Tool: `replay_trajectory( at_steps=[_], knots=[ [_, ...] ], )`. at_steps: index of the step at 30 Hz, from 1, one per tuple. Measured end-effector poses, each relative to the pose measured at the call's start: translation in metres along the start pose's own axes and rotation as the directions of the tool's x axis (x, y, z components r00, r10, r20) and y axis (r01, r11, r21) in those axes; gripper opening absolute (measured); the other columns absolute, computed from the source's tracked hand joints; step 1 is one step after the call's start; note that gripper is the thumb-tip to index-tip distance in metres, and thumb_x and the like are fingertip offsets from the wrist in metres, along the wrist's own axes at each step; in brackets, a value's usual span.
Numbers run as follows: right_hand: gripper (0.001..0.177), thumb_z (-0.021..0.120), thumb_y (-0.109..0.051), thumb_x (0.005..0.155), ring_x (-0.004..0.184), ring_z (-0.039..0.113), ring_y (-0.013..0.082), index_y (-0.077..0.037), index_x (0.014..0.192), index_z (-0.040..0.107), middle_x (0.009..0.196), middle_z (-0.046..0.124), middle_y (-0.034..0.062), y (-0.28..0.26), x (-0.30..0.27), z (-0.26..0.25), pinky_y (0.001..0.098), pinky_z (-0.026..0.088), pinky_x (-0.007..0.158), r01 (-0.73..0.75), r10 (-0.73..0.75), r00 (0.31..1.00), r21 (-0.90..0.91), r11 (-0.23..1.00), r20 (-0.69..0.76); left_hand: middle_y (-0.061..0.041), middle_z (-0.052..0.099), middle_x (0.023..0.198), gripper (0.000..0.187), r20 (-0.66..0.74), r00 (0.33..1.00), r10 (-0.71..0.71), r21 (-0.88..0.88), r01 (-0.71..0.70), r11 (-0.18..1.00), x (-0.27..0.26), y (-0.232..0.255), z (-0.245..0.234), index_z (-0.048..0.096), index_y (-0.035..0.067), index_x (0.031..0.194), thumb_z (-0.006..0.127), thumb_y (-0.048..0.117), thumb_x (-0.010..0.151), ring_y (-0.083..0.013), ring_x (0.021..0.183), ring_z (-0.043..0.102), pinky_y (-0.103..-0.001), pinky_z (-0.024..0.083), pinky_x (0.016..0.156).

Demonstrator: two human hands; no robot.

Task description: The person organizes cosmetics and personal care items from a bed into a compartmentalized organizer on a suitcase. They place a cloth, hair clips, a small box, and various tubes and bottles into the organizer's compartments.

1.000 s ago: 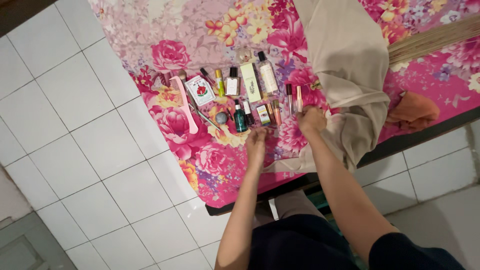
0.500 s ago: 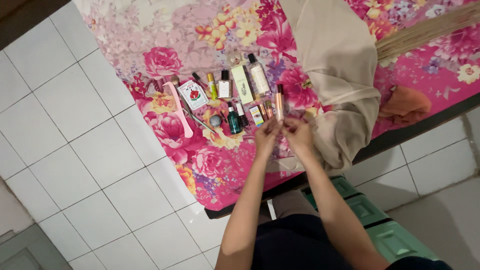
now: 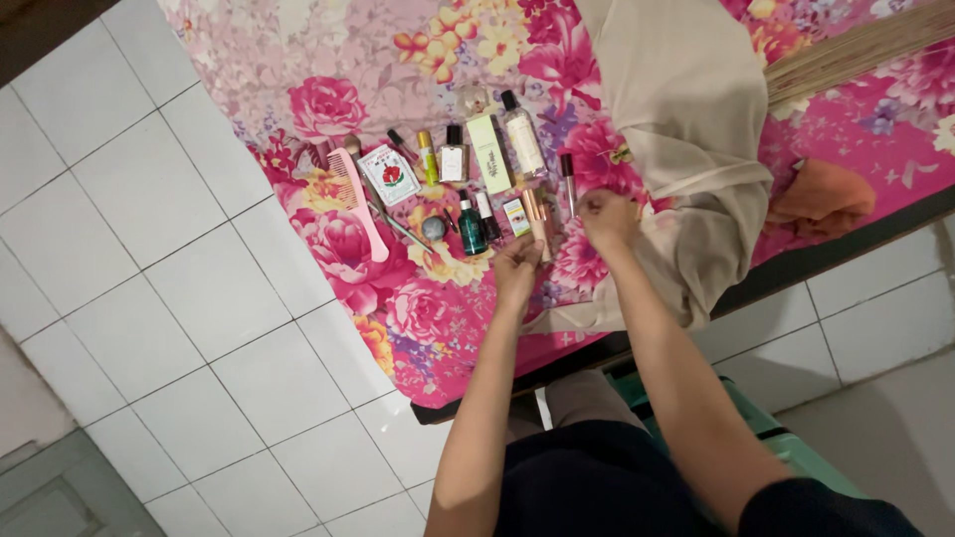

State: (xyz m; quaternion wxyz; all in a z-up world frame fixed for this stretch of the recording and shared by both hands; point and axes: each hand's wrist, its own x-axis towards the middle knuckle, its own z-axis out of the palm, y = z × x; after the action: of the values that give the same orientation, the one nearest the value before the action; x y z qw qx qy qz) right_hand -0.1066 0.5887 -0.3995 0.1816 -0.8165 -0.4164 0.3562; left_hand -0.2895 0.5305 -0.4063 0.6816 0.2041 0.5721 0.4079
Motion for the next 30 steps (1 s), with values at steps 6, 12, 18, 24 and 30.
replay_trajectory(
  at_steps=[6, 12, 18, 24, 30],
  knots=[
    [0.026, 0.080, -0.032, 0.087, 0.092, 0.073, 0.0353, -0.012, 0.104, 0.079, 0.095, 0.076, 0.0164, -0.023, -0.001, 0.014, 0.0466, 0.056, 0.085, -0.027, 0.057, 0.995, -0.336, 0.942, 0.082, -0.005, 0.076, 0.093, 0.025, 0.024, 0.998, -0.055, -0.020, 0.055, 0.998, -0.016, 0.021, -0.001, 0.072, -0.001, 0.121, 0.069, 0.010, 0.099, -0.0101, 0.075, 0.067, -0.024, 0.053, 0.065],
    [0.024, 0.081, -0.024, 0.079, 0.090, 0.077, 0.0268, -0.009, 0.098, 0.080, 0.096, 0.079, 0.0128, 0.026, 0.004, 0.035, 0.0375, 0.060, 0.088, 0.101, -0.102, 0.995, -0.032, 0.994, -0.010, -0.005, 0.078, 0.098, 0.028, 0.124, 0.991, -0.047, -0.065, 0.056, 0.996, -0.019, 0.037, -0.007, 0.069, 0.002, 0.124, 0.066, 0.014, 0.099, -0.0112, 0.083, 0.073, -0.023, 0.057, 0.072],
    [0.031, 0.089, -0.020, 0.074, 0.089, 0.070, 0.0306, -0.001, 0.097, 0.082, 0.100, 0.074, 0.0216, 0.032, -0.039, 0.022, 0.0379, 0.055, 0.081, 0.169, -0.159, 0.984, 0.142, 0.975, -0.079, -0.007, 0.076, 0.094, 0.026, 0.123, 0.992, -0.015, 0.062, 0.008, 0.998, -0.017, 0.026, -0.010, 0.073, -0.002, 0.124, 0.067, 0.012, 0.102, -0.0112, 0.077, 0.067, -0.023, 0.053, 0.066],
    [0.035, 0.079, -0.013, 0.087, 0.093, 0.071, 0.0159, 0.006, 0.116, 0.071, 0.105, 0.077, 0.0114, 0.010, -0.109, -0.017, 0.0283, 0.056, 0.084, -0.051, -0.035, 0.992, 0.627, 0.777, 0.123, -0.002, 0.070, 0.087, 0.025, 0.179, 0.983, -0.044, 0.092, 0.028, 0.995, -0.040, 0.045, 0.003, 0.073, 0.001, 0.122, 0.069, 0.013, 0.101, -0.0074, 0.068, 0.058, -0.023, 0.046, 0.060],
    [0.029, 0.078, -0.010, 0.088, 0.093, 0.071, 0.0148, 0.004, 0.113, 0.072, 0.103, 0.078, 0.0098, -0.003, -0.163, -0.068, 0.0283, 0.055, 0.082, -0.019, -0.032, 0.998, 0.722, 0.692, 0.057, 0.000, 0.073, 0.088, 0.027, 0.331, 0.944, 0.000, 0.106, -0.037, 0.994, -0.068, 0.063, 0.026, 0.072, -0.001, 0.121, 0.069, 0.014, 0.099, -0.0054, 0.068, 0.059, -0.022, 0.045, 0.059]
  ],
)
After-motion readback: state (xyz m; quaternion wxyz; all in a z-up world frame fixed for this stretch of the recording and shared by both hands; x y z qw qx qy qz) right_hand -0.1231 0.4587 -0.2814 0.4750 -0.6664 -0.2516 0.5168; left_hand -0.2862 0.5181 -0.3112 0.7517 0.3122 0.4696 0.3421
